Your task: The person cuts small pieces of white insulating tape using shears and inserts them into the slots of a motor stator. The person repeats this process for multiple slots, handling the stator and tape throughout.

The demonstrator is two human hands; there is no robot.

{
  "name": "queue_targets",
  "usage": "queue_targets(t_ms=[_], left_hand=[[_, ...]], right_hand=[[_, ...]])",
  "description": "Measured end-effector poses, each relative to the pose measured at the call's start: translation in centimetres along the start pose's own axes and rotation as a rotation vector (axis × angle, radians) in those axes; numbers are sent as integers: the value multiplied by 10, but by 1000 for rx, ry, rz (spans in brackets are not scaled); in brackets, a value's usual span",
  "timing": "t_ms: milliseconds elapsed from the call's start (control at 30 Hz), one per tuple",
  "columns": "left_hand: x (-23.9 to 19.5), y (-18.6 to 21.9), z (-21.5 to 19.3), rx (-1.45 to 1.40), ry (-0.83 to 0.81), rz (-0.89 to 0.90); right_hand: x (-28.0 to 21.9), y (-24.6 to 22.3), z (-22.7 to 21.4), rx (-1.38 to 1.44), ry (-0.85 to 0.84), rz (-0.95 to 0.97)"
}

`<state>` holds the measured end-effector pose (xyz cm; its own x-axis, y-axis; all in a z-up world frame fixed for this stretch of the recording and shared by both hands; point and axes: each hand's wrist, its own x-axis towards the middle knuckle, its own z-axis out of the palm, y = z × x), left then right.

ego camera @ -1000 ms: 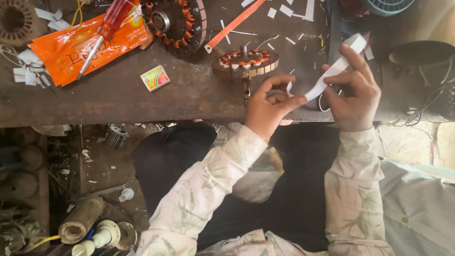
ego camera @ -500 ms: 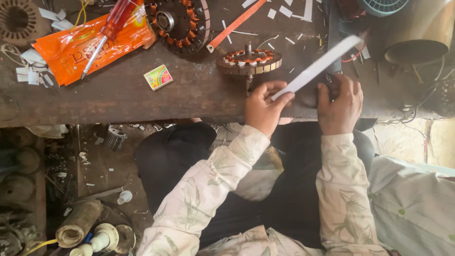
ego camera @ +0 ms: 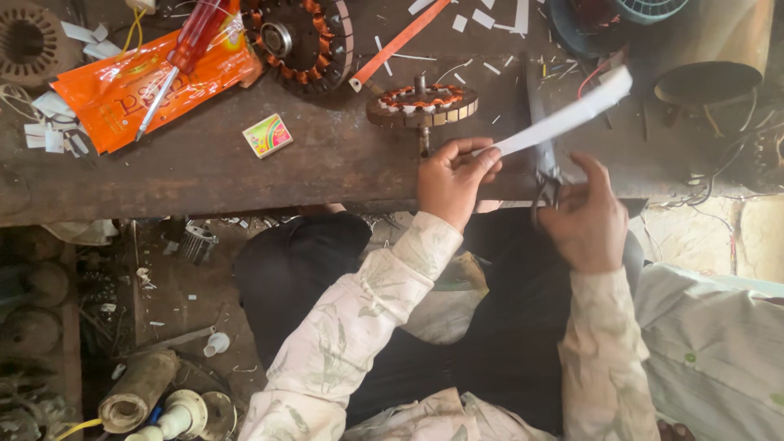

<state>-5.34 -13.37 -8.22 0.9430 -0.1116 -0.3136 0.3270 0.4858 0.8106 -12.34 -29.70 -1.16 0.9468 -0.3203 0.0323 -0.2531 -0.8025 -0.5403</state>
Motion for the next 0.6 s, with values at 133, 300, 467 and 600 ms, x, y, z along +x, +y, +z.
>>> queue_targets(t_ms=[133,300,467,600], left_hand=[[1,-6,-1,-84,-28,60],[1,3,1,-128,8,35],[-1,13,3,-74,72,-37],[-3,17,4,-106,61,-37]], right_hand=[[-36,-1,-1,712,-162,313],[-89,6,2,1020,-282,501],[-126,11,3,1270,-467,298],[-124,10,10,1260,-478,230]])
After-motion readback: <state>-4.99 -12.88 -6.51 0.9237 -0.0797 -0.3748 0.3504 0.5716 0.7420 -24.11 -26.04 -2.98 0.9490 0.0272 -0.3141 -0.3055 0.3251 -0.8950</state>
